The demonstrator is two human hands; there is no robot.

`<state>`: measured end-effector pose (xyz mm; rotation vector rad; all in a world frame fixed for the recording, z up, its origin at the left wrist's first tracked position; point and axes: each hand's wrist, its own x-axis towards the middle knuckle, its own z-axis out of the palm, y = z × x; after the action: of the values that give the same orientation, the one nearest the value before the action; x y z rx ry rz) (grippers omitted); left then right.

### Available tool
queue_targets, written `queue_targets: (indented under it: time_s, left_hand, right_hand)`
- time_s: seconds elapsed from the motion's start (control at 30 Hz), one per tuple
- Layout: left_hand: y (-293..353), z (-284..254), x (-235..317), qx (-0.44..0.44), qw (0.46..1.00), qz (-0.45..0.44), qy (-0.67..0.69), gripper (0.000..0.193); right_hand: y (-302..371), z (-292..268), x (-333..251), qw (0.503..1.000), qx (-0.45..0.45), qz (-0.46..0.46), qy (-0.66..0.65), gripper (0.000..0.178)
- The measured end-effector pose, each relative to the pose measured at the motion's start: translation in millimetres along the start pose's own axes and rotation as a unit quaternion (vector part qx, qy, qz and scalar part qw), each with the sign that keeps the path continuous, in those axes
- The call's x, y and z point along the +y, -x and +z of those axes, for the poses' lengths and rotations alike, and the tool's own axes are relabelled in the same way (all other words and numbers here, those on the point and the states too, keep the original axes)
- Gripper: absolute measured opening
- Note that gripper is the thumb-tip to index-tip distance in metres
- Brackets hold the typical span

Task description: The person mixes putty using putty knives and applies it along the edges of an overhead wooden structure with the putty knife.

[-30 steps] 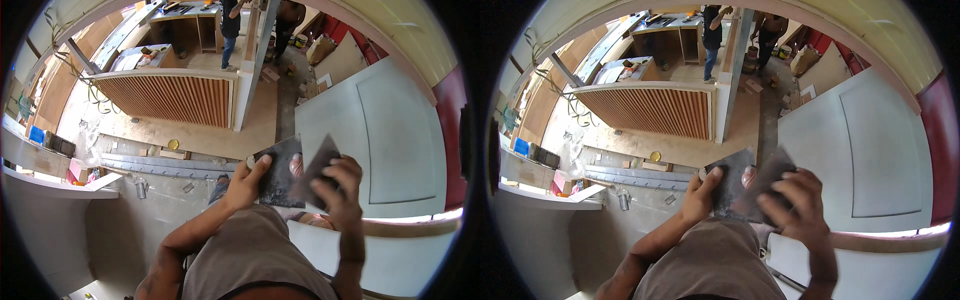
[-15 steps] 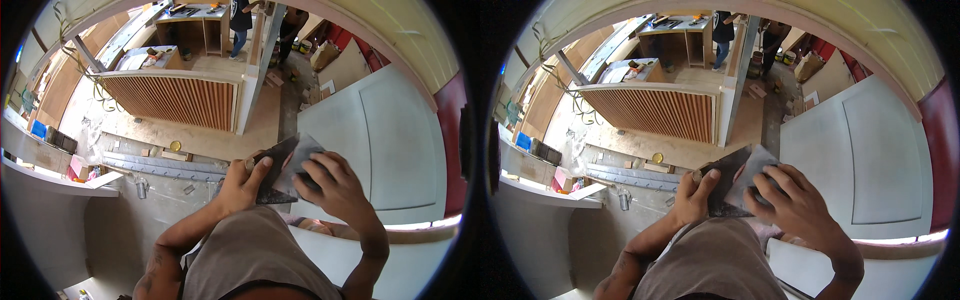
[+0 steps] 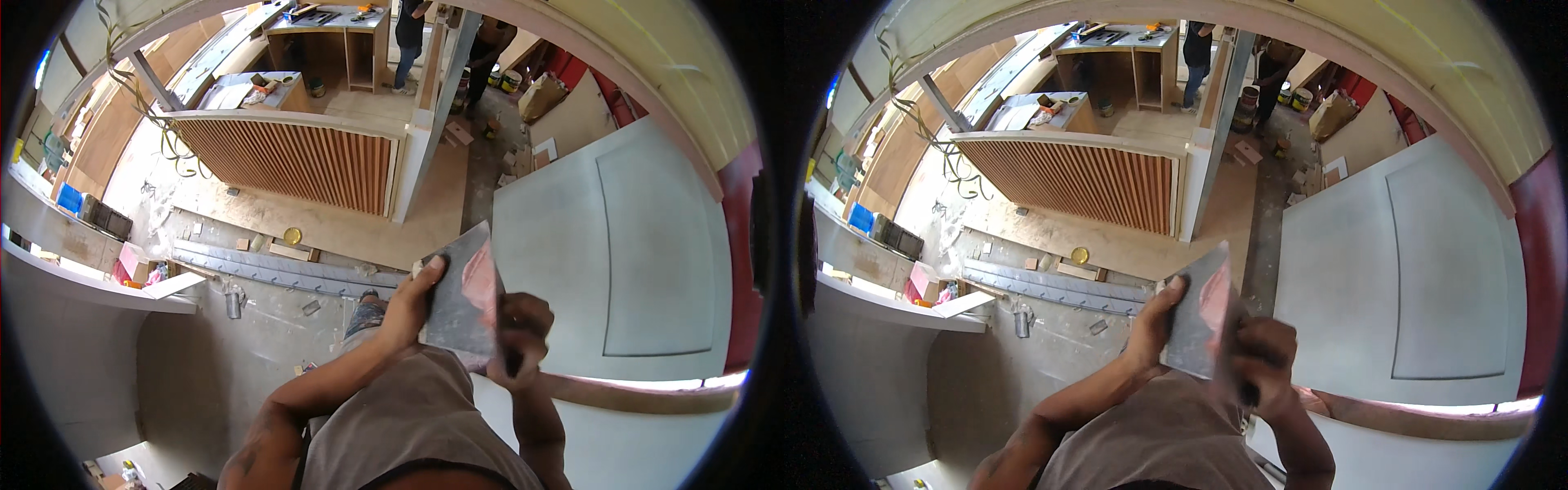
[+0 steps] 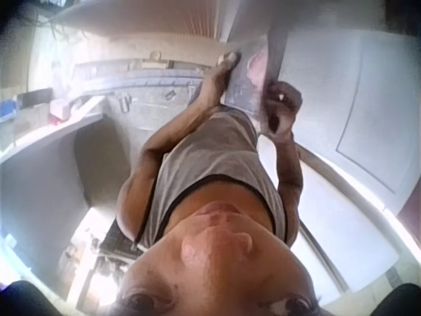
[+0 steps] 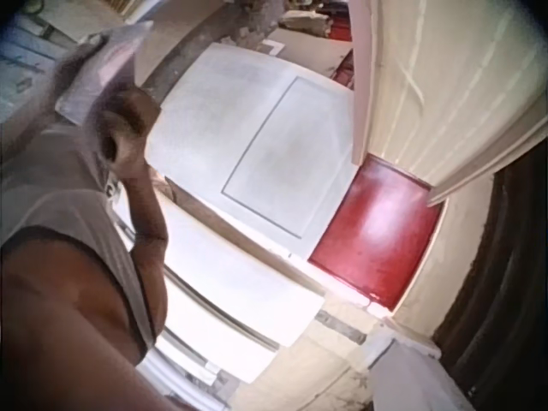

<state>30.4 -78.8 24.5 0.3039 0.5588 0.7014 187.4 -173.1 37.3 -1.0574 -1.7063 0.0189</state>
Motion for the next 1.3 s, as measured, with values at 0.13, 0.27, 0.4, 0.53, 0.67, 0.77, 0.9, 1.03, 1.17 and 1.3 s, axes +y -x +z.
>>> queue_targets:
  time_s: [0.13,0.27,0.4,0.53,0.67,0.77,0.9,1.03,1.17,1.3]
  left_hand:
    - [9,10,-6,-0.027,0.997,0.01,-0.066,0.045]
    - [-2,10,-11,-0.057,0.983,0.112,-0.131,0.048]
    - [-33,-8,-17,0.088,0.965,0.198,-0.149,0.049]
    - [-18,8,-17,0.008,0.898,0.299,-0.322,0.043]
    - [-11,-5,-13,-0.162,0.733,0.294,-0.592,0.039]
    - [-2,-27,-14,-0.186,0.778,0.205,-0.564,0.039]
    - [-8,-6,-24,-0.014,0.997,-0.026,-0.069,0.05]
    - [-11,1,-26,-0.034,0.997,-0.062,0.036,0.053]
    - [-5,-5,-20,-0.081,0.992,0.037,-0.089,0.045]
    - [-13,-3,-7,-0.059,0.981,0.086,-0.164,0.043]
  right_hand:
    - [3,-5,44,0.965,-0.105,0.143,0.196,0.035]
    - [27,-14,52,0.902,0.199,0.381,0.031,0.032]
    - [30,-3,1,0.687,0.514,0.446,-0.255,0.04]
    - [28,25,-8,0.765,0.38,0.479,-0.205,0.041]
    - [-20,4,7,0.842,0.294,0.345,-0.292,0.036]
    - [0,-21,18,0.866,0.389,0.315,-0.01,0.038]
    - [-3,-32,-13,0.961,0.187,0.134,0.157,0.026]
    - [29,-12,15,0.986,0.028,0.038,-0.16,0.024]
    - [7,-22,49,0.972,-0.078,0.148,0.167,0.056]
    - [-34,-67,1,0.962,-0.119,0.011,0.246,0.051]
